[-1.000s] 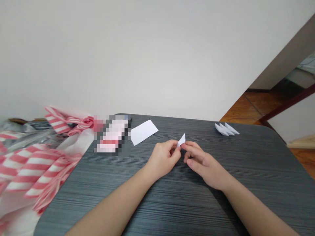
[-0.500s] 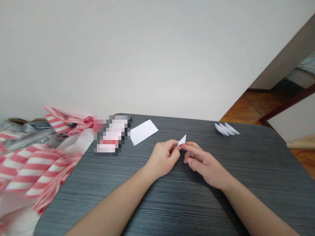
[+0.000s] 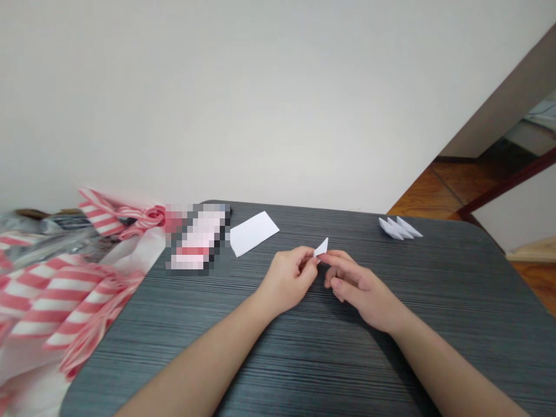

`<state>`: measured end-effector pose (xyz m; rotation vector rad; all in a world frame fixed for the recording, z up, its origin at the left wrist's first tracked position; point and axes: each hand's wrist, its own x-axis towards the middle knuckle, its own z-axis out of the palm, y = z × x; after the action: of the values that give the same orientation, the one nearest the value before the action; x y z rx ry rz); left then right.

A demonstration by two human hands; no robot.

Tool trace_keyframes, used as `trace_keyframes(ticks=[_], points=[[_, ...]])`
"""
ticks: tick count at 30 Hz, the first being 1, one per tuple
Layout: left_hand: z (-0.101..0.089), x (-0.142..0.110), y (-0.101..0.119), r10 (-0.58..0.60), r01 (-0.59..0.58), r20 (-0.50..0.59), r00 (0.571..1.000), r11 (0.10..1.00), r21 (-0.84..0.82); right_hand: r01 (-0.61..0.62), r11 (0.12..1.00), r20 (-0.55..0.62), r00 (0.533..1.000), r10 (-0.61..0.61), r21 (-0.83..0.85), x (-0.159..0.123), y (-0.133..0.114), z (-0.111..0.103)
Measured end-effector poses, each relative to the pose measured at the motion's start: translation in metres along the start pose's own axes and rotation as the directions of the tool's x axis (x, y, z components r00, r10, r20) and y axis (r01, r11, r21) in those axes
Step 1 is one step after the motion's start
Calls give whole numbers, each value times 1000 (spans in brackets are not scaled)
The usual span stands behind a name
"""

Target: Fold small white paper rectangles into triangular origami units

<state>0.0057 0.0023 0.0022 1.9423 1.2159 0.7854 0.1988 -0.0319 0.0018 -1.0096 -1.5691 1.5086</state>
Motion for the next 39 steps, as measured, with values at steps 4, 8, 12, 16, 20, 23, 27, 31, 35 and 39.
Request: trace_keyframes(ticks=[4, 8, 12, 16, 20, 23, 27, 31, 35, 39], points=[[0, 0, -1, -2, 2, -3, 1000, 1000, -7, -3, 1000, 0, 1000, 3, 7, 0, 0, 1], [1, 0, -3, 4, -3, 19, 1000, 999, -43, 9, 1000, 3, 1000, -10, 12, 0, 1, 0], [2, 0, -3, 6, -4, 32, 999, 998, -57, 1, 1000, -9, 1000, -1, 30, 1, 5, 1], [2, 0, -4, 9, -7, 39, 999, 998, -55, -6, 998, -37, 999, 8, 61, 1, 6, 3], [2, 1, -5, 13, -11, 35, 999, 999, -53, -4, 997, -37, 999, 7, 73, 1, 4, 3], [2, 0, -4, 18, -16, 33, 999, 998, -53, -17, 997, -74, 997, 23, 72, 3, 3, 3], [1, -1, -2, 38, -37, 36, 999, 999, -36, -76, 995, -255, 962, 92, 71, 6, 2, 0], [-2, -1, 1, 101, -102, 56, 993, 995, -1, -48, 998, -385, 921, 58, 34, 9, 1, -4], [-3, 0, 0, 163, -166, 93, 982, 986, 20, -87, 991, -410, 911, 38, -101, 7, 1, -9], [-2, 1, -3, 159, -157, 66, 985, 987, -30, -85, 976, -427, 904, -8, -199, 6, 3, -13]])
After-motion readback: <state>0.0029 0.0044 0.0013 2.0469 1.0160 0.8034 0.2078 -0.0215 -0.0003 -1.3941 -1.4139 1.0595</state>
